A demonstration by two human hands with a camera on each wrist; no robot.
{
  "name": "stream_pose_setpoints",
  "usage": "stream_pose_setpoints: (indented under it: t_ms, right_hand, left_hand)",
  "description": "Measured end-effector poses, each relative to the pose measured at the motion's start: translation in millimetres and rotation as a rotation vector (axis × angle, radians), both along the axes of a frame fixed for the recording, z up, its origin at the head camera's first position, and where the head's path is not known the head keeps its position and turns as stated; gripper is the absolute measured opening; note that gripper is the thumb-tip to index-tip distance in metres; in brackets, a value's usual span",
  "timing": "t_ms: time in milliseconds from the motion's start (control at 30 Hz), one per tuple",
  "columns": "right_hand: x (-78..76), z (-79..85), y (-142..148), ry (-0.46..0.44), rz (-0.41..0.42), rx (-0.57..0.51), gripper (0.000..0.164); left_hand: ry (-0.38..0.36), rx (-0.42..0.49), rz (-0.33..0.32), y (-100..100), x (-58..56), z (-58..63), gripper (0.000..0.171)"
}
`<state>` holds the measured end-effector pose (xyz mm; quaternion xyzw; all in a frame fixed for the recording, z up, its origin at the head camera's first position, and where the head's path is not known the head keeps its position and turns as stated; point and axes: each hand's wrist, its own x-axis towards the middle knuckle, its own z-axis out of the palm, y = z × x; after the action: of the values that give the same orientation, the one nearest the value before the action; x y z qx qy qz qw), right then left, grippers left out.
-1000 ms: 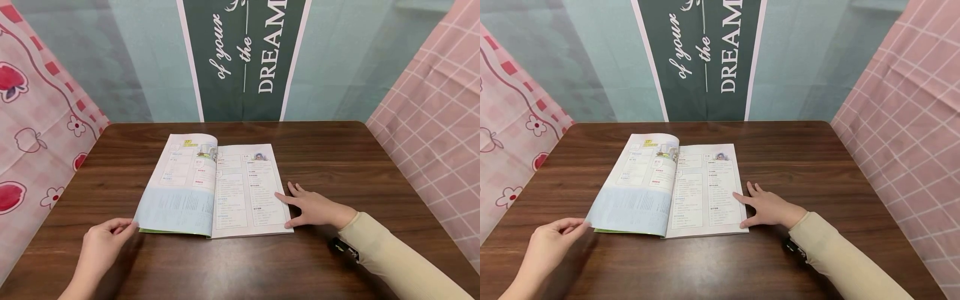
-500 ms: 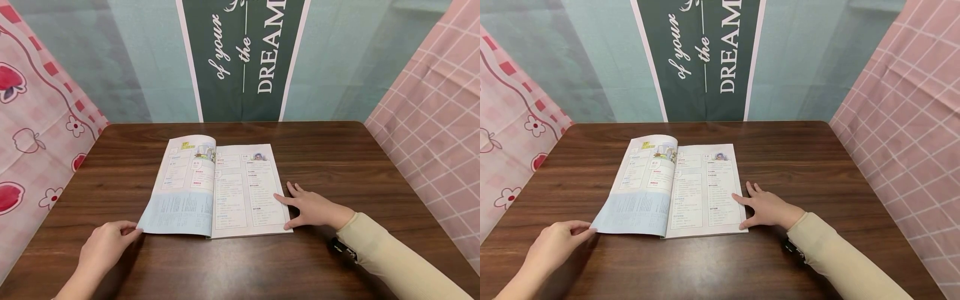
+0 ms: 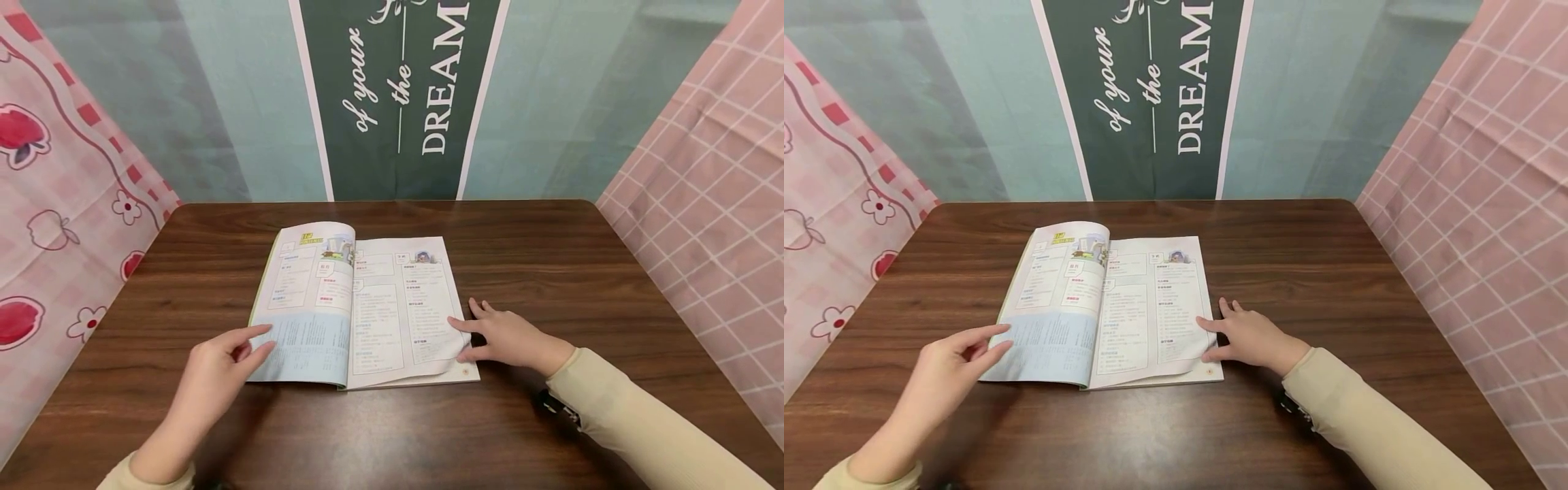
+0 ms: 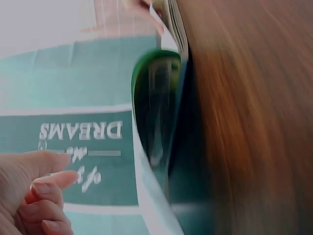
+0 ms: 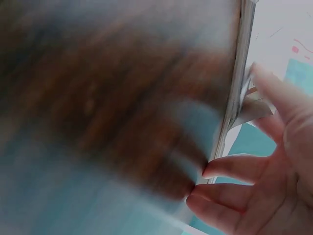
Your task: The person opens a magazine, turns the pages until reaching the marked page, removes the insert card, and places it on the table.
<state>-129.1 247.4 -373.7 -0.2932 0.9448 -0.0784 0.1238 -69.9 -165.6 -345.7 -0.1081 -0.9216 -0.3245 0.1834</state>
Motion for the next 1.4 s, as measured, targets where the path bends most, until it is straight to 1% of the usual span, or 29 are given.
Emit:
stream_pose_setpoints:
  t_ms: [67,100,133,200,233,300,433,533,633,733,900,1033,1067,1133,1200,1267,1333,1400]
  right_hand:
    - [-1.6,-0.9,-0.5,0.058,0.028,0.007,0.048]
    - [-2.3,-1.1,-0.5,0.083,0.039,0.017,0.042]
    - [-3.2,-1.0,-0.5,0.105,0.049,0.03,0.038]
    - [-4.8,0.0,-0.6,0.108,0.047,0.053,0.038]
    - [-5.6,0.8,-0.5,0.097,0.042,0.062,0.038]
    - [-6.9,2.9,-0.7,0.046,0.009,0.044,0.036]
    - [-9.8,6.0,-3.8,-0.057,-0.068,-0.026,0.03]
    - [-12.0,7.5,-7.8,-0.087,-0.104,-0.05,0.029]
    - [-12.8,9.0,-10.5,-0.087,-0.121,-0.067,0.029]
    - [-12.4,9.9,-12.0,-0.084,-0.129,-0.086,0.029]
    - [-11.8,10.9,-14.2,-0.063,-0.133,-0.089,0.029]
    - [-11.6,10.5,-14.1,-0.055,-0.137,-0.078,0.032]
    - [-11.1,10.1,-13.3,-0.068,-0.143,-0.077,0.036]
    - [-10.2,8.5,-10.9,-0.095,-0.159,-0.07,0.053]
    - [-9.7,7.0,-7.7,-0.134,-0.185,-0.072,0.073]
    - [-9.9,6.0,-4.5,-0.159,-0.198,-0.075,0.09]
    - [-10.3,6.2,-1.7,-0.166,-0.192,-0.081,0.097]
    - [-10.5,7.0,-0.3,-0.166,-0.162,-0.085,0.099]
  left_hand:
    - [-0.004,0.01,-0.048,13.1,-3.2,0.4,0.018]
    - [-0.012,0.018,-0.071,19.6,-5.3,0.5,0.017]
    - [-0.02,0.028,-0.094,25.9,-7.4,0.6,0.017]
    - [-0.034,0.059,-0.151,39.5,-12.0,0.4,0.016]
    - [-0.043,0.078,-0.175,46.6,-14.3,0.3,0.016]
    - [-0.065,0.122,-0.22,62.2,-19.5,-0.7,0.015]
    - [-0.133,0.207,-0.326,101.5,-29.9,-3.5,0.015]
    - [-0.183,0.218,-0.38,129.6,-36.3,-4.2,0.016]
    - [-0.215,0.182,-0.407,150.7,-41.5,-3.1,0.02]
    - [-0.249,0.149,-0.417,168.3,-45.6,-2.7,0.024]
    - [-0.262,0.112,-0.425,193.3,-53.8,-5.8,0.026]
    - [-0.246,0.065,-0.437,205.4,-59.3,-7.7,0.021]
    - [-0.248,0.057,-0.433,206.2,-59.8,-7.8,0.02]
    - [-0.239,0.042,-0.419,204.9,-60.7,-8.7,0.017]
    - [-0.226,0.043,-0.394,200.5,-61.5,-7.5,0.015]
    - [-0.2,0.058,-0.372,193.8,-62.7,-6.1,0.014]
    - [-0.153,0.079,-0.349,185.1,-64.3,-3.3,0.012]
    - [-0.111,0.111,-0.315,174.0,-65.3,-0.4,0.009]
